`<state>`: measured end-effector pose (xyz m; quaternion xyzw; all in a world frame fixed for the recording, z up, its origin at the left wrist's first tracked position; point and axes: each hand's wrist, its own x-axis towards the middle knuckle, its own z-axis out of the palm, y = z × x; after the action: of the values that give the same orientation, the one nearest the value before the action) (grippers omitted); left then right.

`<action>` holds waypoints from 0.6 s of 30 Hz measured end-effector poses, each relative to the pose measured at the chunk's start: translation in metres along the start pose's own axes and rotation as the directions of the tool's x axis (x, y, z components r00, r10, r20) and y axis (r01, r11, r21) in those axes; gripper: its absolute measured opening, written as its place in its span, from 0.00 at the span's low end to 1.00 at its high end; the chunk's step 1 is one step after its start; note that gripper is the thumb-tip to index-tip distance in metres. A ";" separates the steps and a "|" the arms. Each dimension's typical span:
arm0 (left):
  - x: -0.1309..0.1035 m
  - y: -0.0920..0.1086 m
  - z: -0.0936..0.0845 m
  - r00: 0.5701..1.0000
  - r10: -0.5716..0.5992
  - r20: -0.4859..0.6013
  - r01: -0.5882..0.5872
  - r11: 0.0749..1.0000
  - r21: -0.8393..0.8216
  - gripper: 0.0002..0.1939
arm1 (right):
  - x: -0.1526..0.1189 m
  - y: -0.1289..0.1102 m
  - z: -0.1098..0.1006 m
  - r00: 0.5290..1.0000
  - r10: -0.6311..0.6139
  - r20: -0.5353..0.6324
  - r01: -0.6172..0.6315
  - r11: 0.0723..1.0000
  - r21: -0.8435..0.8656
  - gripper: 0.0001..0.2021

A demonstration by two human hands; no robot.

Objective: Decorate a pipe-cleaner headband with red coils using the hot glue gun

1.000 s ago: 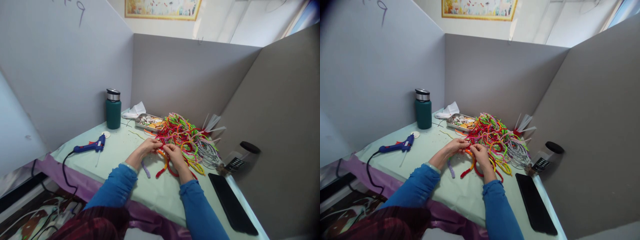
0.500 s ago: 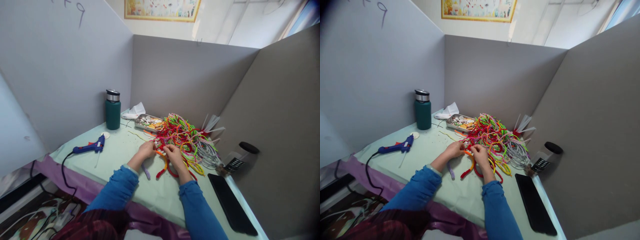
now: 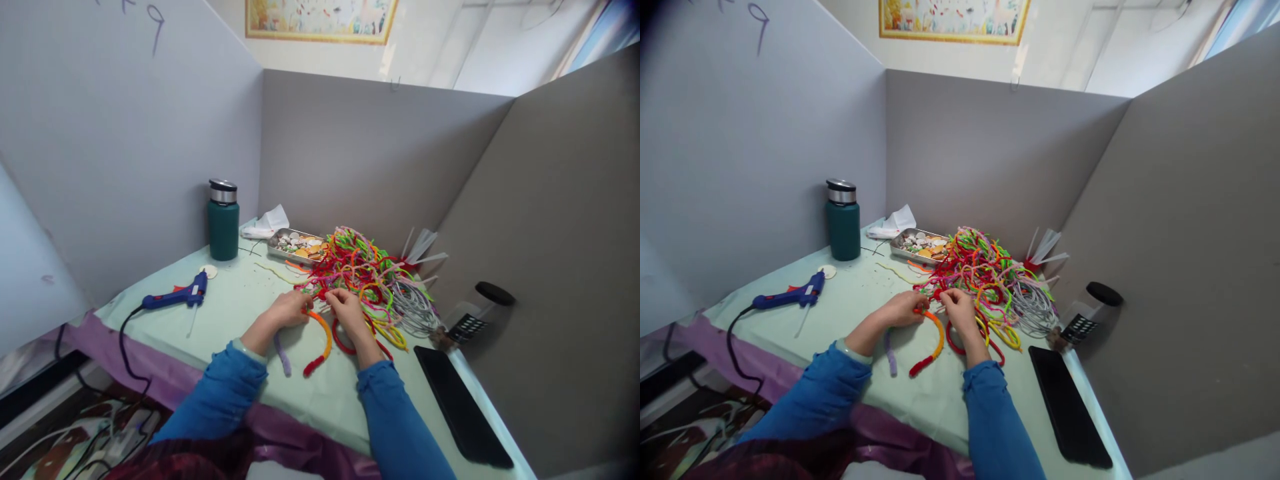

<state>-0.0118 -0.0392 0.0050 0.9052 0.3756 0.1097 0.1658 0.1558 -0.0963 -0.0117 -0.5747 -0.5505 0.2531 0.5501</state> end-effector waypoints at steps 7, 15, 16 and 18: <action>-0.008 0.002 -0.008 0.985 0.155 0.070 -0.096 0.844 -0.527 0.17 | 0.000 -0.001 -0.001 1.000 0.027 -0.004 -0.027 0.997 0.074 0.12; -0.002 0.002 -0.008 0.998 -0.012 -0.054 -0.036 0.607 -0.794 0.14 | -0.003 -0.012 -0.005 0.996 0.077 0.040 -0.086 0.921 0.379 0.11; -0.001 0.003 -0.008 0.997 -0.017 -0.073 -0.049 0.595 -0.803 0.14 | -0.004 -0.012 -0.005 0.996 0.070 0.057 -0.087 0.911 0.403 0.11; 0.001 0.004 -0.009 0.995 -0.015 -0.103 -0.077 0.561 -0.824 0.15 | -0.005 -0.014 -0.005 0.994 0.058 0.093 -0.093 0.900 0.426 0.10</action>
<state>-0.0114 -0.0396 0.0147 0.7220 0.2723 0.3201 0.5496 0.1540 -0.1052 0.0003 -0.4502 -0.4796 0.4115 0.6309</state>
